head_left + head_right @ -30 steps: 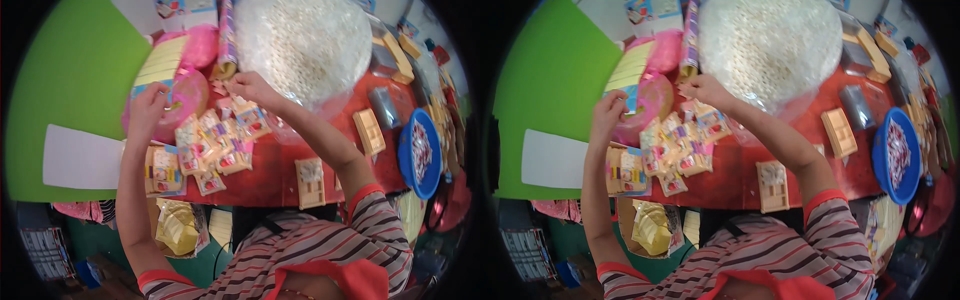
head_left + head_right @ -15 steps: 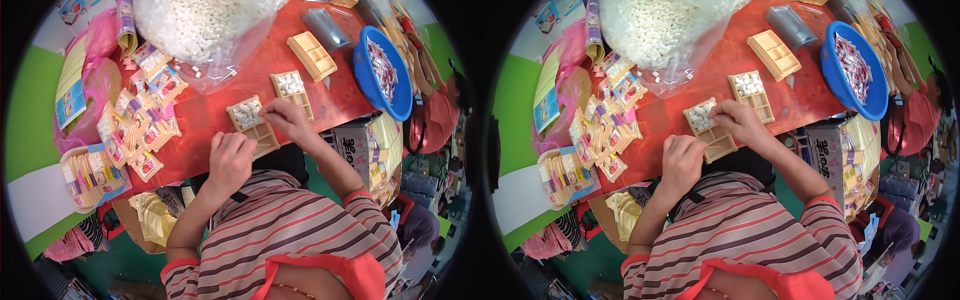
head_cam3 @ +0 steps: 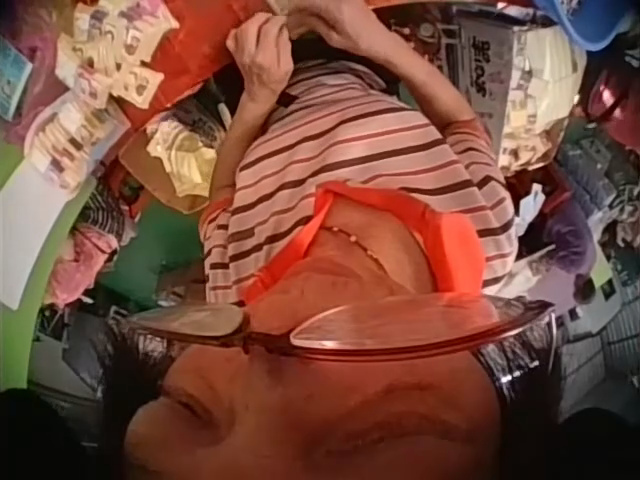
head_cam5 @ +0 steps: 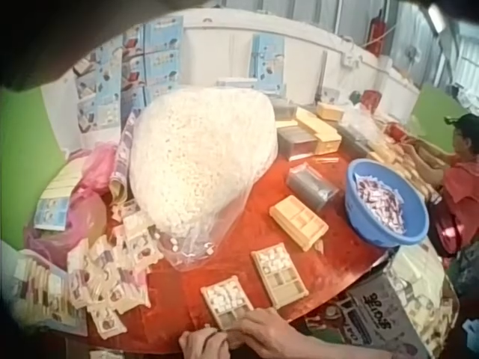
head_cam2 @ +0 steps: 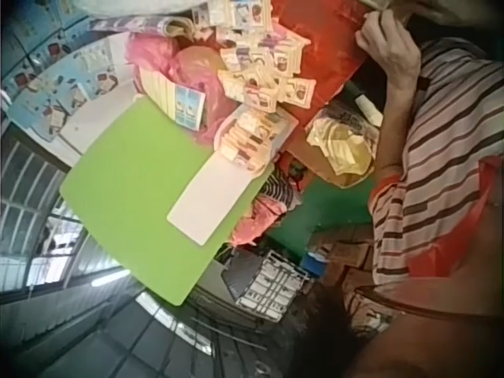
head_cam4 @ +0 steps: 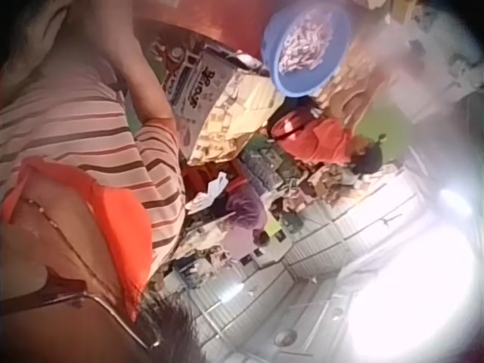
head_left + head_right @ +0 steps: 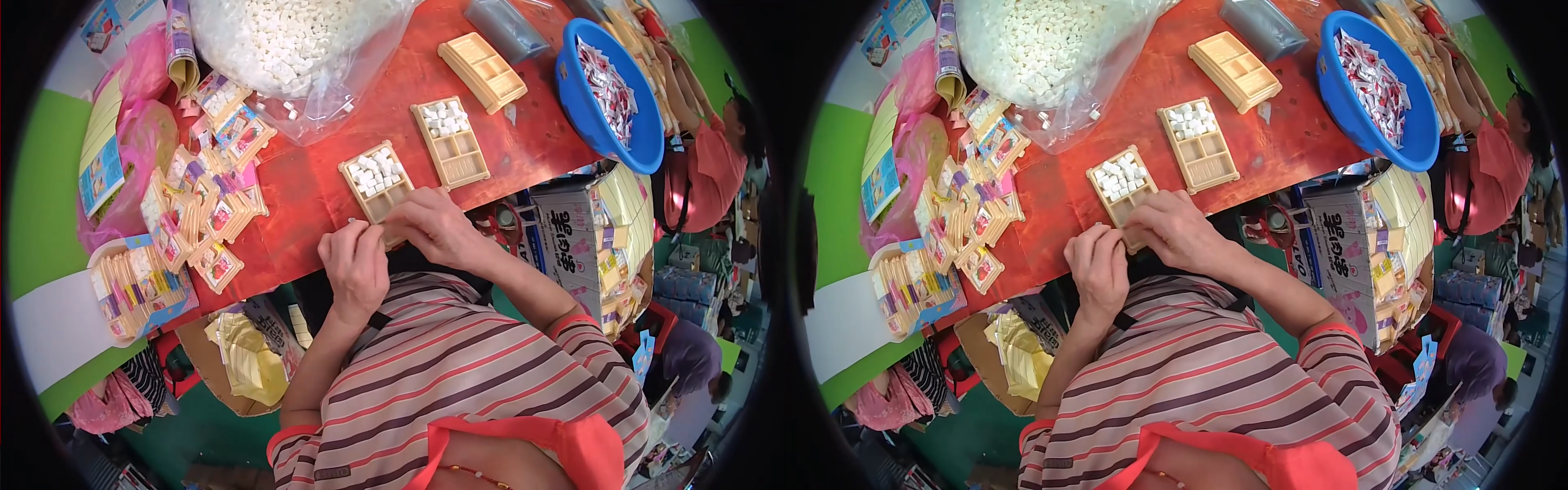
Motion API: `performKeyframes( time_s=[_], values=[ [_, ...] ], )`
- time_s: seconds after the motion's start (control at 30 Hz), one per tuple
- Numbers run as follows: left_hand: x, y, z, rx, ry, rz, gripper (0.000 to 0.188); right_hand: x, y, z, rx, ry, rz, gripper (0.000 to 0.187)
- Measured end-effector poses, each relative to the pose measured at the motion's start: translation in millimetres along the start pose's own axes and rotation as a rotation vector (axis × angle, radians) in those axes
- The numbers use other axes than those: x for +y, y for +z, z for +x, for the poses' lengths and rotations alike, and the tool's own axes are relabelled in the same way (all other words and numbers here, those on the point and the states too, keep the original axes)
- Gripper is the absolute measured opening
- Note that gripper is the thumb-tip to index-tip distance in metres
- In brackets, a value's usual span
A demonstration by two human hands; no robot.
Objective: The recorder is packaging small white items into plastic cases and then into paper boxes.
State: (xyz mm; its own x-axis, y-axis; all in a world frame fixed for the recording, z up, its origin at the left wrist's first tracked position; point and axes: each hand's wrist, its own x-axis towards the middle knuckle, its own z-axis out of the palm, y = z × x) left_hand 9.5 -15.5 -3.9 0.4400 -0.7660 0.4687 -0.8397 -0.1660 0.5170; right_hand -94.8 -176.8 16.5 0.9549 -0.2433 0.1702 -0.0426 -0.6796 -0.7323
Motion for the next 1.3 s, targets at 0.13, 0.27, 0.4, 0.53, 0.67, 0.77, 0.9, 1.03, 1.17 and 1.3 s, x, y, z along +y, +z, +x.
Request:
performKeyframes(
  time_s=[0.13,0.27,0.4,0.53,0.67,0.77,0.9,1.03,1.17,1.3],
  values=[
    [-3.0,-0.5,-4.4,0.019,-0.051,-0.043,0.024,3.9,2.4,1.3,0.171,-0.096,-0.074,0.020],
    [2.7,4.0,2.3,-0.039,0.051,0.075,0.030,10.3,-8.0,-8.6,0.181,-0.059,-0.183,0.018],
    [6.3,16.2,-3.8,-0.160,0.155,0.207,0.036,14.4,-5.3,-16.7,0.109,-0.084,-0.310,0.015],
    [1.6,24.1,-9.1,-0.171,0.174,0.307,0.033,36.6,-42.4,-14.7,0.388,0.003,-0.398,0.019],
    [6.1,24.4,-4.2,-0.157,0.177,0.308,0.034,69.9,-146.6,-9.5,0.722,0.081,-0.782,0.006],
    [3.7,23.3,-0.7,-0.173,0.167,0.308,0.036,111.3,-217.1,-10.6,0.875,0.449,-0.811,0.012],
    [4.1,19.0,0.6,-0.185,0.125,0.265,0.038,188.9,-300.6,-5.0,0.367,0.879,-0.823,0.030],
    [5.8,25.2,2.7,-0.175,0.130,0.207,0.040,297.2,-324.1,-52.4,-0.218,1.108,-0.568,0.034],
    [5.6,27.1,-0.3,-0.174,0.079,0.173,0.047,286.4,-319.1,-39.8,-0.169,0.856,-0.478,0.037],
    [7.2,25.8,3.8,-0.213,0.051,0.170,0.048,275.4,-316.0,-39.9,-0.114,0.919,-0.401,0.035]
  ],
)
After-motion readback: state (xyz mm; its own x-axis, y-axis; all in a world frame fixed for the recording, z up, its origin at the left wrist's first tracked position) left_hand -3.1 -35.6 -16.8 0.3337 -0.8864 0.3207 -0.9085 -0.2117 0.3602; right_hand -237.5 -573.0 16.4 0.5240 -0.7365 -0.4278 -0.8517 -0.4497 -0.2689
